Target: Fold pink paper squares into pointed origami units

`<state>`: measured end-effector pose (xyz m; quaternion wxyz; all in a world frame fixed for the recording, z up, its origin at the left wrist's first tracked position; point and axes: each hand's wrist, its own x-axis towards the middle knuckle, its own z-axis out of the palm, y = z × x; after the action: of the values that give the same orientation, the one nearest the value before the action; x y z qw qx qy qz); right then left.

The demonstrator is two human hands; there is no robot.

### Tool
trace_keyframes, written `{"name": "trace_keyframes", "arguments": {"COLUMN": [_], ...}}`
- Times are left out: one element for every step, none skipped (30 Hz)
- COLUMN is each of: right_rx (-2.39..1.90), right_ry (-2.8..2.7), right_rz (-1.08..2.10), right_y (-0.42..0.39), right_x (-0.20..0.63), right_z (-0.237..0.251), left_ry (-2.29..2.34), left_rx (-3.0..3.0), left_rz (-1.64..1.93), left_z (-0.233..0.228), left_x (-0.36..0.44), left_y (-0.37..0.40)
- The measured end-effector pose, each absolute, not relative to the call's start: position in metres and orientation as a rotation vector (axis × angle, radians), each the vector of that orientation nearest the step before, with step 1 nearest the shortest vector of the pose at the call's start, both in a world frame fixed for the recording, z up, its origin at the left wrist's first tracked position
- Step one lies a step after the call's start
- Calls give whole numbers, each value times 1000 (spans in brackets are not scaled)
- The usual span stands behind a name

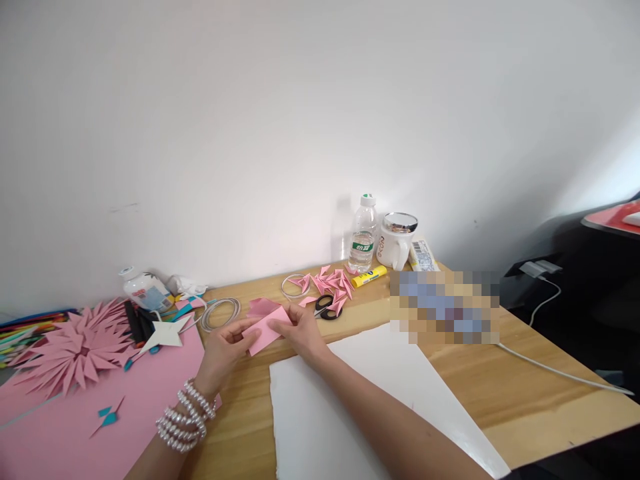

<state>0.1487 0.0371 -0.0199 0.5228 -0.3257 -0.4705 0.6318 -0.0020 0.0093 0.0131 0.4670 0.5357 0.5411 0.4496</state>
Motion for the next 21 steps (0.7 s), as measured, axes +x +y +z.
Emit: {"name": "trace_keyframes", "arguments": {"right_rx": [-787,-801,-819,-836,-850,-860,-865,-865,-861,-856,-849,-843,-840,-838,-836,-835,-835,-836,-836,-835,-832], "right_ry": [-1131,-1134,-1137,-1138,-1137,-1134,-1130,-1126,-1123,-1121,-1119,-1119,-1118,-1116,-1114,-1110,-1106,-1103,-1101,-1101,-1103], "right_rz": [1517,1514,1505,1494,1484,1475,1469,1468,1471,1475,1481,1487,1492,1496,1498,1497,1494,1491,1487,1485,1484], "right_y": [37,36,36,36,35,35,35,35,36,36,36,36,37,37,37,37,37,37,36,36,36], "right_x": [149,149,149,150,150,150,150,150,150,150,150,150,150,150,150,150,150,150,150,150,149], "right_z": [-19,-19,-19,-18,-18,-18,-18,-18,-18,-19,-19,-20,-21,-21,-21,-22,-22,-21,-21,-21,-21], "left_ry": [1312,1302,1293,1286,1281,1279,1278,1279,1282,1286,1292,1299,1304,1309,1312,1314,1315,1315,1316,1315,1312], "left_rx": [1331,1346,1359,1366,1363,1349,1325,1298,1274,1258,1254,1258,1267,1277,1288,1300,1310,1316,1318,1317,1316], "left_rz": [1099,1101,1105,1108,1105,1094,1078,1061,1047,1042,1043,1050,1055,1056,1054,1053,1054,1055,1059,1063,1066], "left_z": [14,15,15,15,15,15,15,14,14,14,14,14,13,13,13,13,13,12,12,12,12], "left_x": [-2,-1,-1,0,0,1,1,1,1,2,2,2,2,2,2,2,1,1,1,1,1], "left_y": [9,8,8,8,8,8,8,8,8,8,8,8,8,8,8,8,8,8,8,8,8]}}
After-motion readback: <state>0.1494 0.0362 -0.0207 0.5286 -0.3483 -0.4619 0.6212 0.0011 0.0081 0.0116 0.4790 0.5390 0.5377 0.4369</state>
